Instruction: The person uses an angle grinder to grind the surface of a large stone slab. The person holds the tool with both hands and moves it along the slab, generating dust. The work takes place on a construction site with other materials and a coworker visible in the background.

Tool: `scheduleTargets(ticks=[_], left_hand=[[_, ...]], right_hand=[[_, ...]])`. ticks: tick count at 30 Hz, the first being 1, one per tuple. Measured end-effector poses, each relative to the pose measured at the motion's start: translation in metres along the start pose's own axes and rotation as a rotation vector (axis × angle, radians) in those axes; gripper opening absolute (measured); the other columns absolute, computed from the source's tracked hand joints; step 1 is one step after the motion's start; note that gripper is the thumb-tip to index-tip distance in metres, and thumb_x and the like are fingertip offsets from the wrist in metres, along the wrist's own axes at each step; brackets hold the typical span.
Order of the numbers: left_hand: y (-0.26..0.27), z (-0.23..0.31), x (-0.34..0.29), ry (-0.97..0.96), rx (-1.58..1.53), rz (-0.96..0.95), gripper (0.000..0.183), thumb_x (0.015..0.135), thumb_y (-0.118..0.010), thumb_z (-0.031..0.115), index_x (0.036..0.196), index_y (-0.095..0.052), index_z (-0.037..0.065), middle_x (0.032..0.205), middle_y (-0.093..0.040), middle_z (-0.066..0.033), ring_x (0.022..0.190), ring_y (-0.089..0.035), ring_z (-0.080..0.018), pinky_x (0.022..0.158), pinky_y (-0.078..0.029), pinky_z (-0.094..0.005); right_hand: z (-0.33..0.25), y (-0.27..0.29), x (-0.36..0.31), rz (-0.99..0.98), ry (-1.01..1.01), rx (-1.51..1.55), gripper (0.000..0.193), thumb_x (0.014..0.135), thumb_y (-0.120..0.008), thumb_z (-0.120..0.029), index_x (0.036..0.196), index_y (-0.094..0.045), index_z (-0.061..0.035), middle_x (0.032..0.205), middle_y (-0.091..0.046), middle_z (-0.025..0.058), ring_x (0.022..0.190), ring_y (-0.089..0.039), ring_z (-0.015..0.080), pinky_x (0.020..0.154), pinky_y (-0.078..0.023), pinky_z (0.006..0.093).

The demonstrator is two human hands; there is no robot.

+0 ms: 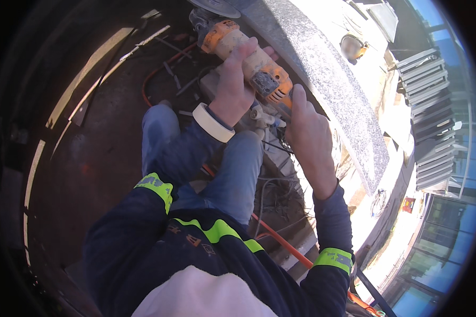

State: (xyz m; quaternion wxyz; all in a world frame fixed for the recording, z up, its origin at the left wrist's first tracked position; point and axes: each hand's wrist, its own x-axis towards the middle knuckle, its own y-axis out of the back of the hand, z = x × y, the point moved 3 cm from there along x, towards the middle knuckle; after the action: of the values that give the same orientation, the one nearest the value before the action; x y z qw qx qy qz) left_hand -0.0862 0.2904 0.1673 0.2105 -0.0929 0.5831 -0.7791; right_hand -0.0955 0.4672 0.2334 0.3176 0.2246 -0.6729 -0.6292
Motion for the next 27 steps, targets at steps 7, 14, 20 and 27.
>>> scheduleTargets(ticks=[7,14,20,27], left_hand=[[0.004,0.018,0.012,0.000,0.005,0.014,0.060,0.095,-0.084,0.030,0.138,-0.051,0.004,0.127,-0.067,-0.0186,0.124,-0.070,-0.0314,0.108,-0.059,-0.0483],[0.009,0.026,0.021,-0.018,-0.005,-0.012,0.039,0.094,-0.085,0.031,0.119,-0.066,0.007,0.108,-0.073,-0.0078,0.096,-0.076,-0.0209,0.089,-0.064,-0.0393],[0.016,0.028,0.024,-0.004,-0.043,-0.141,0.035,0.097,-0.083,0.032,0.116,-0.067,0.008,0.107,-0.073,-0.0069,0.101,-0.075,-0.0202,0.098,-0.060,-0.0391],[0.020,0.036,0.040,-0.013,-0.020,-0.153,0.034,0.097,-0.081,0.030,0.116,-0.065,0.007,0.108,-0.073,-0.0091,0.099,-0.075,-0.0215,0.096,-0.061,-0.0397]], right_hand=[[-0.009,-0.004,0.017,-0.009,-0.007,-0.086,0.062,0.090,-0.072,-0.005,0.146,-0.046,-0.0076,0.093,-0.075,0.0274,0.082,-0.074,0.0510,0.067,-0.056,0.0611],[-0.018,-0.004,0.026,-0.004,-0.013,-0.117,0.061,0.089,-0.070,-0.003,0.145,-0.045,-0.0083,0.091,-0.076,0.0265,0.081,-0.075,0.0510,0.067,-0.056,0.0618],[-0.023,-0.006,0.033,-0.028,-0.023,-0.135,0.060,0.090,-0.070,-0.004,0.144,-0.044,-0.0075,0.089,-0.075,0.0279,0.081,-0.074,0.0519,0.068,-0.056,0.0628],[-0.026,-0.009,0.045,-0.017,0.007,-0.113,0.056,0.090,-0.070,-0.006,0.140,-0.045,-0.0069,0.087,-0.075,0.0280,0.080,-0.074,0.0526,0.069,-0.055,0.0632]])
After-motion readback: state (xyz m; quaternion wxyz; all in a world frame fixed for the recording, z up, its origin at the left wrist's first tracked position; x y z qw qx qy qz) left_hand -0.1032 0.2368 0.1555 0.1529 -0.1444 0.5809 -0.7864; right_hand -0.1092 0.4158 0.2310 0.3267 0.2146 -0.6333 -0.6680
